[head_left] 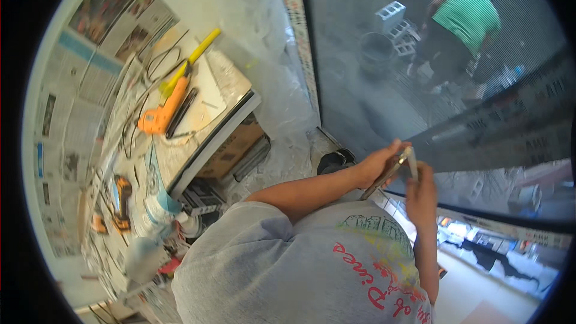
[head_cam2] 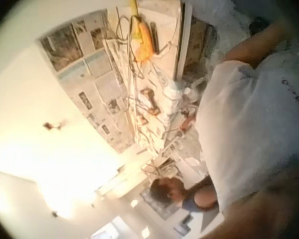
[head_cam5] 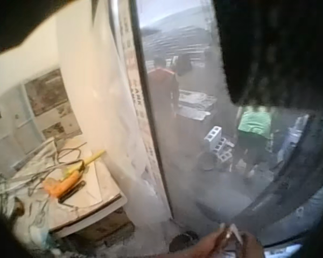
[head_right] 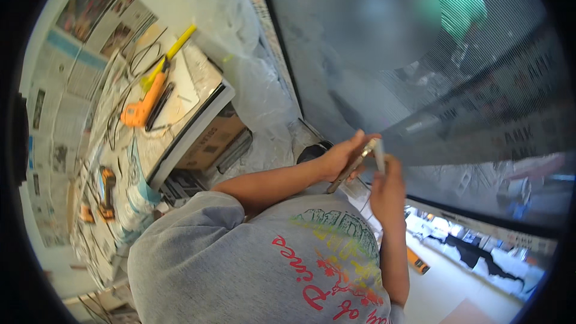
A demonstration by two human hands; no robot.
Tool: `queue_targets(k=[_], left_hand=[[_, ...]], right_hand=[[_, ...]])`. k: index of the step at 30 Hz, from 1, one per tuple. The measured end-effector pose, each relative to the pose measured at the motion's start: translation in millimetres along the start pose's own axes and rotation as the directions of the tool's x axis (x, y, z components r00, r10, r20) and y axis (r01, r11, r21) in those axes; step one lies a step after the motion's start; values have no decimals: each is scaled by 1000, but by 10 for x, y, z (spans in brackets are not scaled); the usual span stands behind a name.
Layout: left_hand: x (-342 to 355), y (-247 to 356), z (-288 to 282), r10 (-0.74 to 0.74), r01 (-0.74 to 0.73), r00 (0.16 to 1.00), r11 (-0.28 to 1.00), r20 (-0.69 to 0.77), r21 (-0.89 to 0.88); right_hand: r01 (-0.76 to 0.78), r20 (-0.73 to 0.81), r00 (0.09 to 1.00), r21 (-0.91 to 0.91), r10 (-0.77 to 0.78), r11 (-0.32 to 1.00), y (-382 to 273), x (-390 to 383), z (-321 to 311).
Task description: Measure and align an aluminum window frame using levels and securing it with a drill.
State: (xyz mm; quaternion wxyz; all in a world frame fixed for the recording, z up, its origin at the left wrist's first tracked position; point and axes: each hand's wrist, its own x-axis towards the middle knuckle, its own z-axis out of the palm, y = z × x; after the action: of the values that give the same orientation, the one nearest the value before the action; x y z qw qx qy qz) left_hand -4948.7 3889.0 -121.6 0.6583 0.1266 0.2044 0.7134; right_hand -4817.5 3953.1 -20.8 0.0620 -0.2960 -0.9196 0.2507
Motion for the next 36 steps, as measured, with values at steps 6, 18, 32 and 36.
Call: queue_targets(k=[6, 18, 32, 36], left_hand=[[-742, 457, -671, 274, -285, 958, 892, -81, -352], [-1317, 1442, -577, 791, -728, 430, 589, -434, 351], [-1365, 2250, -2193, 960, 934, 229, -171, -160, 312], [-968, 1814, -1949, 982, 788, 82, -168, 169, 592]], right_hand=[[399, 143, 913, -112, -383, 910, -939, 224, 617], [311, 343, 882, 92, -323, 946, -1477, 875, 1231], [-325, 429, 901, 762, -61, 560, -335, 772, -162], [-113, 236, 972, 540, -21, 834, 722, 651, -674]])
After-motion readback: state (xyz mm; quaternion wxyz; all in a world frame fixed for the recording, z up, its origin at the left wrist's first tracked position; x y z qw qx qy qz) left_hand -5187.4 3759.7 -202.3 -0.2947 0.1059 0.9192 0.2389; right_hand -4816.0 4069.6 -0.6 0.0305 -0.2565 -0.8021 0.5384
